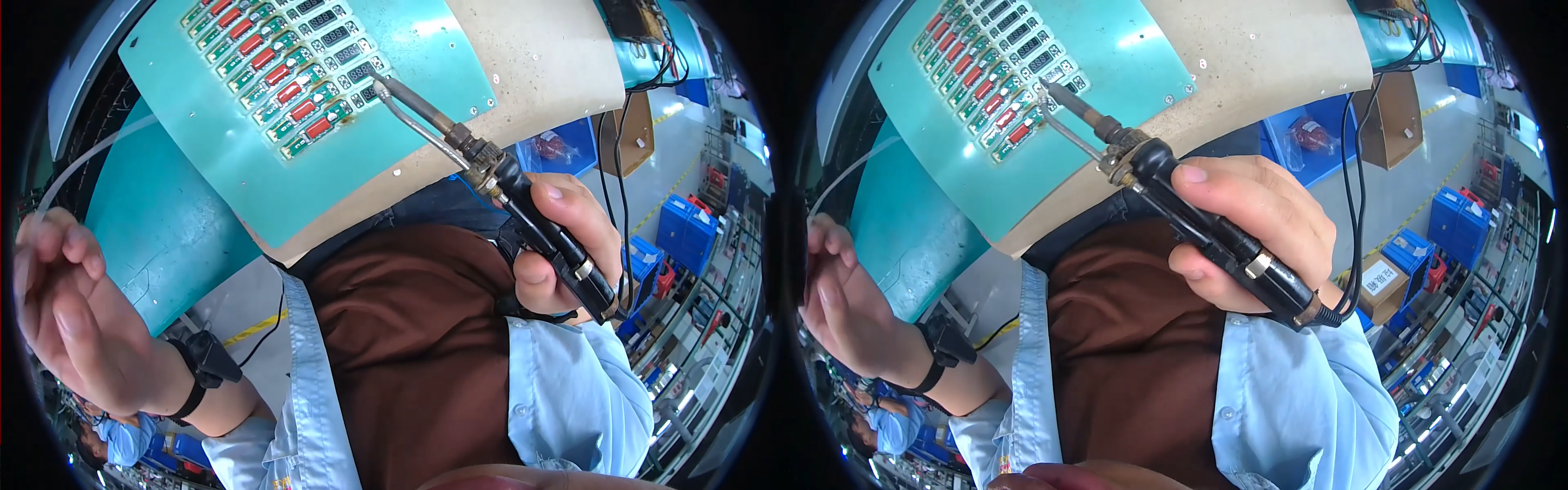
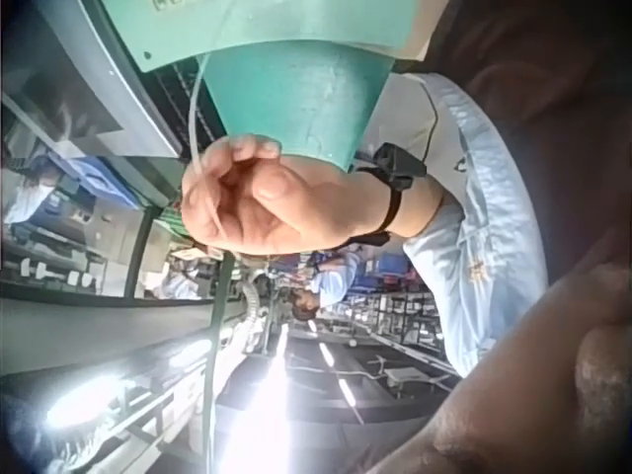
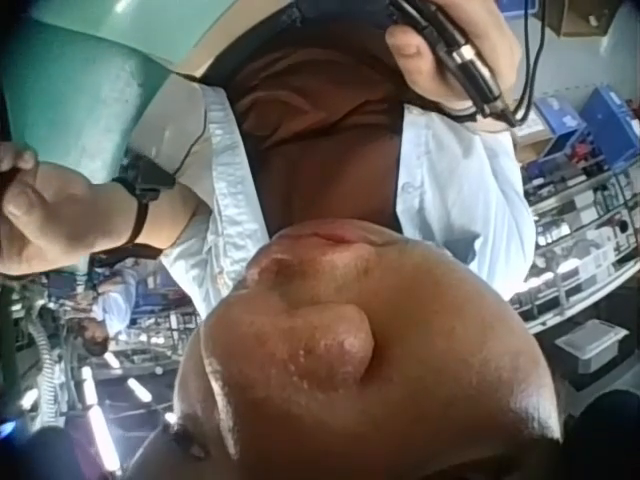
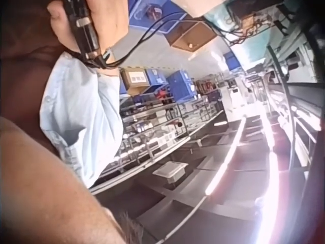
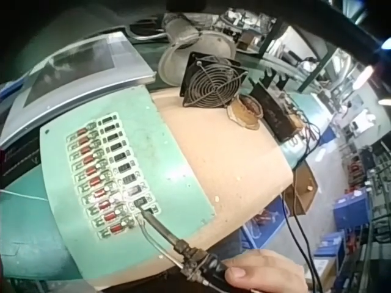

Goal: Soldering electronic components onto a printed circuit board using a soldering iron.

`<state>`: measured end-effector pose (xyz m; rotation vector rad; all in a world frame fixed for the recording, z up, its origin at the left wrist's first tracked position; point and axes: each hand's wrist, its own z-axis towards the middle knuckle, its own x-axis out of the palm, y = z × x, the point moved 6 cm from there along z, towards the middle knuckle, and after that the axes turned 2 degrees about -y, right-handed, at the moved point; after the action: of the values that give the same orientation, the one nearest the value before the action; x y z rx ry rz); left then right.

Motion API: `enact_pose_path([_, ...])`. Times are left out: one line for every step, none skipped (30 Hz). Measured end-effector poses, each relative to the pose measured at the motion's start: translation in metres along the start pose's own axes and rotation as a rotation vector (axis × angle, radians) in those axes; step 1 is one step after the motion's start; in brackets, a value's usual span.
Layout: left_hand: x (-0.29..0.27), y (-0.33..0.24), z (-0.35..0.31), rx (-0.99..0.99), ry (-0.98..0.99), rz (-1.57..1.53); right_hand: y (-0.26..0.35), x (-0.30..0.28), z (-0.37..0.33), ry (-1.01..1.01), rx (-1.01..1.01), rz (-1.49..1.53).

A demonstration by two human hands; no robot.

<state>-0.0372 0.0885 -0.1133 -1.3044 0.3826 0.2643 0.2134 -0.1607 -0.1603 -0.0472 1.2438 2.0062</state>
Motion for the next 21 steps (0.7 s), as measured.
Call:
enact_pose_path([-0.008,0.010,0.004,0.117,0.168,-0.168,-0.002,-0.001,0.000,-0.022,-0.008,0.008])
enact_pose_path([-0.014,0.014,0.005,0.239,0.337,-0.332,-0.002,-0.002,0.000,-0.029,-0.018,0.012])
enact_pose_path([-0.022,0.013,-0.002,0.362,0.510,-0.493,-0.002,-0.004,0.000,-0.041,-0.023,0.016])
enact_pose_path([-0.024,0.018,-0.005,0.363,0.510,-0.490,-0.004,-0.002,-0.001,-0.046,-0.022,0.020])
enact_pose_path([-0.024,0.022,-0.004,0.311,0.467,-0.514,-0.006,-0.003,-0.002,-0.058,-0.019,0.019])
enact_pose_path([-0.022,0.024,-0.003,0.258,0.426,-0.537,-0.007,-0.005,-0.002,-0.068,-0.016,0.018])
enact_pose_path([-0.021,0.024,0.000,0.205,0.387,-0.559,-0.009,-0.006,-0.002,-0.026,0.000,-0.008])
enact_pose_path([-0.019,0.019,0.000,0.209,0.400,-0.555,-0.011,-0.007,-0.002,0.015,0.018,-0.033])
enact_pose_path([-0.018,0.011,-0.003,0.222,0.386,-0.595,-0.012,-0.007,-0.002,0.055,0.038,-0.056])
enact_pose_path([-0.012,0.000,-0.006,0.231,0.378,-0.638,-0.013,-0.010,-0.004,0.041,0.051,-0.059])
enact_pose_path([-0.009,-0.006,-0.008,0.238,0.370,-0.680,-0.015,-0.013,-0.004,0.015,0.110,-0.081])
enact_pose_path([-0.013,-0.005,-0.007,0.236,0.388,-0.670,-0.019,-0.016,-0.005,-0.008,0.170,-0.097])
enact_pose_path([-0.023,0.001,-0.004,0.232,0.438,-0.833,-0.023,-0.018,-0.007,-0.030,0.231,-0.111])
enact_pose_path([-0.034,0.009,-0.001,0.222,0.485,-0.994,-0.027,-0.021,-0.009,-0.040,0.247,-0.103])
enact_pose_path([-0.040,0.011,0.000,0.209,0.523,-1.152,-0.032,-0.026,-0.008,-0.046,0.207,-0.119])
enact_pose_path([-0.045,0.015,-0.001,0.201,0.529,-1.136,-0.038,-0.029,-0.008,-0.050,0.167,-0.132])
enact_pose_path([-0.046,0.016,0.000,0.184,0.512,-1.134,-0.041,-0.032,-0.007,-0.056,0.125,-0.150])
enact_pose_path([-0.047,0.018,0.001,0.167,0.493,-1.131,-0.045,-0.030,-0.009,-0.058,0.136,-0.138])
enact_pose_path([-0.049,0.021,0.001,0.148,0.472,-1.126,-0.050,-0.032,-0.012,-0.161,0.155,-0.113])
enact_pose_path([-0.054,0.021,0.003,0.142,0.474,-1.106,-0.054,-0.034,-0.013,-0.263,0.173,-0.082])
enact_pose_path([-0.060,0.024,0.005,0.112,0.444,-1.046,-0.059,-0.038,-0.014,-0.365,0.195,-0.052])
